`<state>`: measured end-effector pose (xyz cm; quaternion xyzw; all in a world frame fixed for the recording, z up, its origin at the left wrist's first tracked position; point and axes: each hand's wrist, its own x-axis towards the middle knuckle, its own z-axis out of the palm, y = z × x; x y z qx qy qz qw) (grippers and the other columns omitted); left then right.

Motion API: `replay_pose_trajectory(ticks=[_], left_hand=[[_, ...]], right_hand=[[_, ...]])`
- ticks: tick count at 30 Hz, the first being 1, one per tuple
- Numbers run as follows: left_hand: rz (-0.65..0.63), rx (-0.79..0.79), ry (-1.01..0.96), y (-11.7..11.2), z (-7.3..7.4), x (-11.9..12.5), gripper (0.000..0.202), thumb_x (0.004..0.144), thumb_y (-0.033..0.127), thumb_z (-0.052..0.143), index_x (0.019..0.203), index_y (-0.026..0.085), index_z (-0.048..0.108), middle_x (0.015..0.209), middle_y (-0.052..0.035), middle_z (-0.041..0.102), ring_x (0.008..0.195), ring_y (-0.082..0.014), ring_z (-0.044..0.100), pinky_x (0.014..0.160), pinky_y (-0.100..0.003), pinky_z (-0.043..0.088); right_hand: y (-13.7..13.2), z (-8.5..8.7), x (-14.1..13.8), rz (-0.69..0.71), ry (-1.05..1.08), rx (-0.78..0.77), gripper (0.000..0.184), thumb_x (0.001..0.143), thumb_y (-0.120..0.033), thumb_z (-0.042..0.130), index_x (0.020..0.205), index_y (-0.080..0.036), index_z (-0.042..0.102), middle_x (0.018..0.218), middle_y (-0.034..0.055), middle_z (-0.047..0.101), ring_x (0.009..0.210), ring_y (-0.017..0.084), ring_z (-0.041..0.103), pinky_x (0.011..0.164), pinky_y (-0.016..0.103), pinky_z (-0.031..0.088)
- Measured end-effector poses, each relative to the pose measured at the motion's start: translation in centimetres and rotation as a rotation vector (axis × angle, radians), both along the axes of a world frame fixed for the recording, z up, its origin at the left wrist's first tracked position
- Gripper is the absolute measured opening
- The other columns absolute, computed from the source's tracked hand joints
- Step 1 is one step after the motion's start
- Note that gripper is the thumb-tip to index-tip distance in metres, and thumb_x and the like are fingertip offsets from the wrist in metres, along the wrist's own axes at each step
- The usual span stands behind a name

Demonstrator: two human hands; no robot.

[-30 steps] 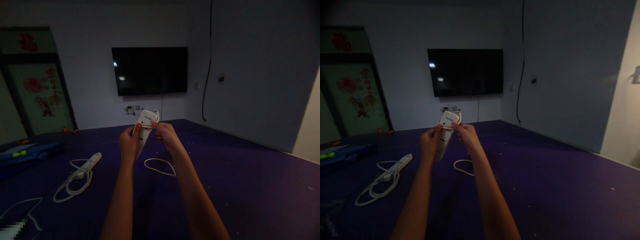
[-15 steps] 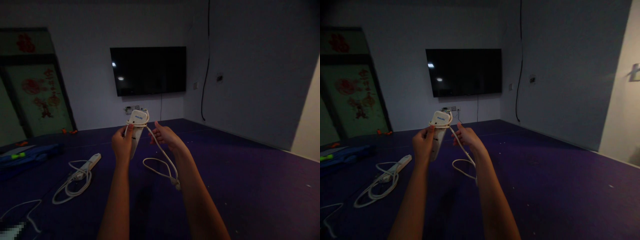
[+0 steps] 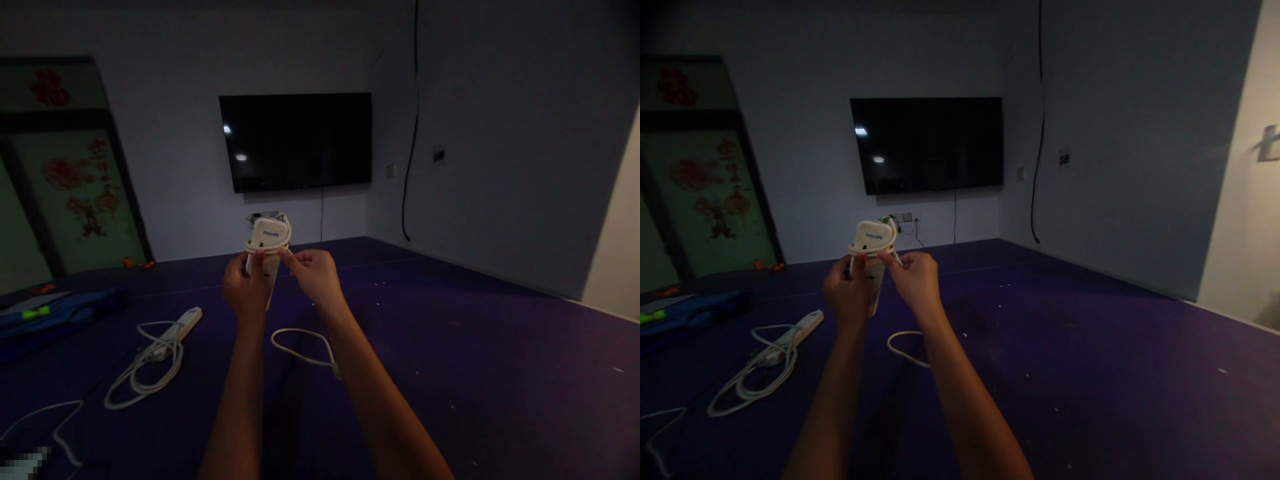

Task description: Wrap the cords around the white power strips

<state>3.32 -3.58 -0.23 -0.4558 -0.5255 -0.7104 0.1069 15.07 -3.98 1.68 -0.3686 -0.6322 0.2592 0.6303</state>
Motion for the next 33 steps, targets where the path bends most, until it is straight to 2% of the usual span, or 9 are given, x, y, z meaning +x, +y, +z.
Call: replay_pose_trajectory(ticks=[4,8,14,16,21,27,33], left_hand=[[0.054,0.068,0.078,0.1,-0.3,0.1,0.044,0.082,0.054,0.052,0.096,0.015,0.068,0.090,-0.0093,0.068,0.083,-0.0207,0.061,0.072,-0.030,0.042],[0.073,0.134,0.109,0.1,-0.4,0.2,0.044,0.081,0.055,0.054,0.096,0.015,0.066,0.091,-0.0089,0.068,0.084,-0.0200,0.062,0.072,-0.030,0.043],[0.131,0.225,0.186,0.3,-0.7,0.2,0.045,0.080,0.058,0.055,0.093,0.016,0.065,0.087,-0.0076,0.068,0.080,-0.0191,0.061,0.069,-0.029,0.042],[0.139,0.266,0.212,0.4,-0.8,0.1,0.046,0.079,0.058,0.057,0.094,0.016,0.065,0.086,-0.0079,0.067,0.081,-0.0194,0.061,0.070,-0.029,0.042],[0.137,0.333,0.275,0.6,-1.1,-0.2,0.045,0.076,0.056,0.062,0.097,0.016,0.064,0.089,-0.0087,0.067,0.083,-0.0198,0.061,0.073,-0.030,0.042],[0.023,0.314,0.317,0.9,-0.8,-0.2,0.045,0.077,0.055,0.061,0.101,0.017,0.064,0.088,-0.0066,0.067,0.080,-0.0188,0.061,0.072,-0.030,0.044],[-0.229,0.276,0.379,0.9,-0.4,-0.1,0.037,0.082,0.047,0.059,0.104,0.018,0.066,0.093,-0.0064,0.067,0.087,-0.0185,0.060,0.078,-0.030,0.046]], right_hand=[[0.0,-0.3,-0.5,-0.102,0.012,0.033,0.052,0.071,-0.062,0.060,0.051,-0.015,0.054,0.046,-0.0012,0.048,0.044,0.008,0.038,0.042,0.021,0.022],[0.1,-0.3,-0.6,-0.079,0.020,0.048,0.055,0.071,-0.066,0.057,0.053,-0.014,0.057,0.047,-0.0017,0.047,0.044,0.007,0.036,0.043,0.021,0.022],[0.1,-0.4,-1.0,-0.099,0.034,0.022,0.054,0.064,-0.066,0.062,0.053,-0.013,0.061,0.045,-0.0026,0.045,0.044,0.007,0.034,0.043,0.021,0.021],[0.2,-0.4,-1.1,-0.054,0.080,0.006,0.053,0.063,-0.065,0.064,0.054,-0.013,0.062,0.046,-0.0026,0.045,0.044,0.007,0.034,0.043,0.022,0.021],[0.0,0.0,-1.1,0.232,0.346,-0.143,0.044,0.056,-0.056,0.072,0.062,-0.013,0.065,0.050,-0.0031,0.051,0.042,0.005,0.033,0.042,0.021,0.021],[-0.2,0.3,-1.2,0.309,0.544,-0.250,0.034,0.054,-0.043,0.076,0.053,-0.015,0.058,0.046,-0.0039,0.049,0.038,0.004,0.031,0.036,0.020,0.018],[0.2,0.3,-0.8,0.283,0.699,-0.190,0.030,0.056,-0.037,0.075,0.052,-0.015,0.056,0.046,-0.0040,0.048,0.038,0.003,0.029,0.036,0.020,0.016]])
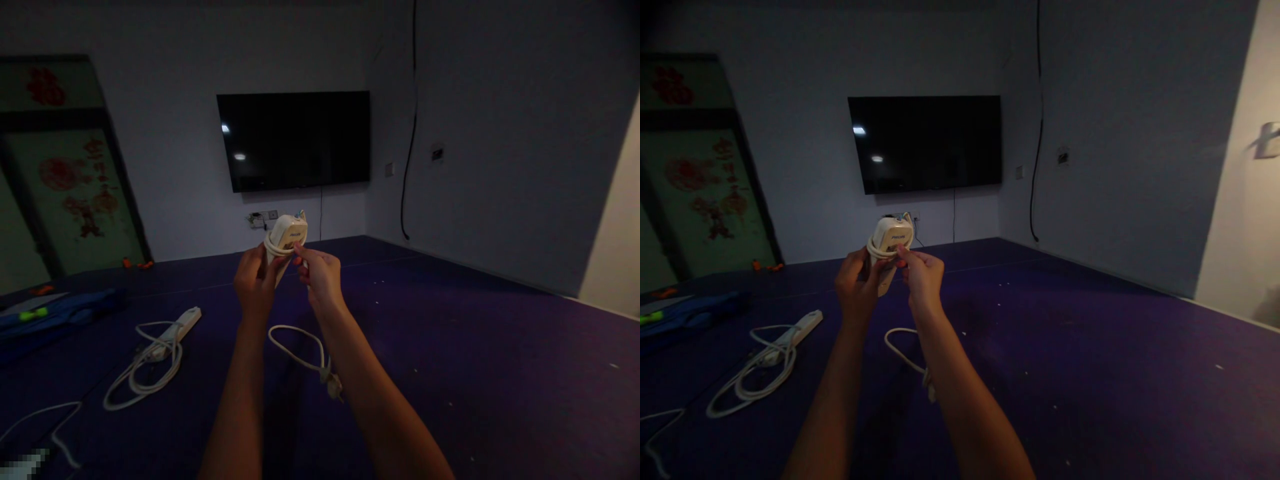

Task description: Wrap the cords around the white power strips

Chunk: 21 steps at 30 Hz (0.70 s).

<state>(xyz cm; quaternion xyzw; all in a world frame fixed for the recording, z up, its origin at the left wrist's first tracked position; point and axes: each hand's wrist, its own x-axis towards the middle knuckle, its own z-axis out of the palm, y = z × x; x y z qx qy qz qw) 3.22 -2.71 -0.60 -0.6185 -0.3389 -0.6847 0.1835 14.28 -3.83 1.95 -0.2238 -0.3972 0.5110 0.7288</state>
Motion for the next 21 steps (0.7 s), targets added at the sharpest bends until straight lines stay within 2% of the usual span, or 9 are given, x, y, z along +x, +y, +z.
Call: replay_pose_trajectory(ticks=[4,8,11,14,17,21], left_hand=[[-0.282,-0.117,-0.029,0.4,0.2,0.0,0.032,0.081,0.041,0.061,0.102,0.018,0.069,0.096,-0.0066,0.067,0.091,-0.0178,0.061,0.081,-0.030,0.047],[-0.517,-0.203,-0.205,1.1,0.1,-0.2,0.033,0.071,0.041,0.071,0.094,0.018,0.071,0.099,-0.0070,0.068,0.092,-0.0190,0.062,0.080,-0.030,0.048],[-0.578,-0.264,-0.271,1.3,-0.1,-0.7,0.046,0.063,0.047,0.075,0.098,0.017,0.071,0.108,-0.0094,0.066,0.098,-0.0225,0.061,0.084,-0.033,0.047],[-0.613,-0.398,-0.190,1.2,-0.2,-1.5,0.061,0.059,0.060,0.073,0.102,0.016,0.069,0.106,-0.0110,0.067,0.103,-0.0266,0.059,0.086,-0.035,0.046],[-0.652,-0.531,-0.097,1.0,-0.5,-2.0,0.072,0.054,0.071,0.069,0.099,0.015,0.068,0.093,-0.0102,0.068,0.091,-0.0259,0.061,0.079,-0.034,0.047],[-0.752,-0.548,-0.086,1.3,-0.8,-2.1,0.083,0.053,0.083,0.057,0.099,0.014,0.066,0.085,-0.0105,0.067,0.078,-0.0231,0.061,0.068,-0.033,0.047]], right_hand=[[0.2,0.3,0.8,-0.030,0.051,0.031,0.029,0.056,-0.036,0.075,0.052,-0.015,0.055,0.047,-0.0044,0.047,0.038,0.003,0.027,0.035,0.019,0.014],[0.3,0.6,1.5,0.019,0.039,0.088,0.026,0.058,-0.032,0.073,0.051,-0.014,0.055,0.046,-0.0045,0.046,0.037,0.002,0.026,0.035,0.019,0.013],[0.4,0.7,1.6,0.097,0.009,0.127,0.023,0.057,-0.029,0.073,0.053,-0.013,0.058,0.048,-0.0032,0.049,0.037,0.002,0.027,0.034,0.018,0.012],[0.4,0.6,1.4,0.190,-0.018,0.136,0.022,0.055,-0.028,0.074,0.053,-0.013,0.059,0.048,-0.0030,0.050,0.036,0.001,0.028,0.034,0.018,0.011],[0.3,0.5,0.9,0.257,-0.043,0.122,0.021,0.052,-0.027,0.075,0.051,-0.013,0.059,0.046,-0.0036,0.049,0.035,0.001,0.028,0.034,0.017,0.011],[0.3,0.3,0.5,0.272,-0.069,0.118,0.021,0.053,-0.028,0.073,0.050,-0.013,0.058,0.045,-0.0038,0.049,0.035,0.001,0.028,0.034,0.018,0.011]])
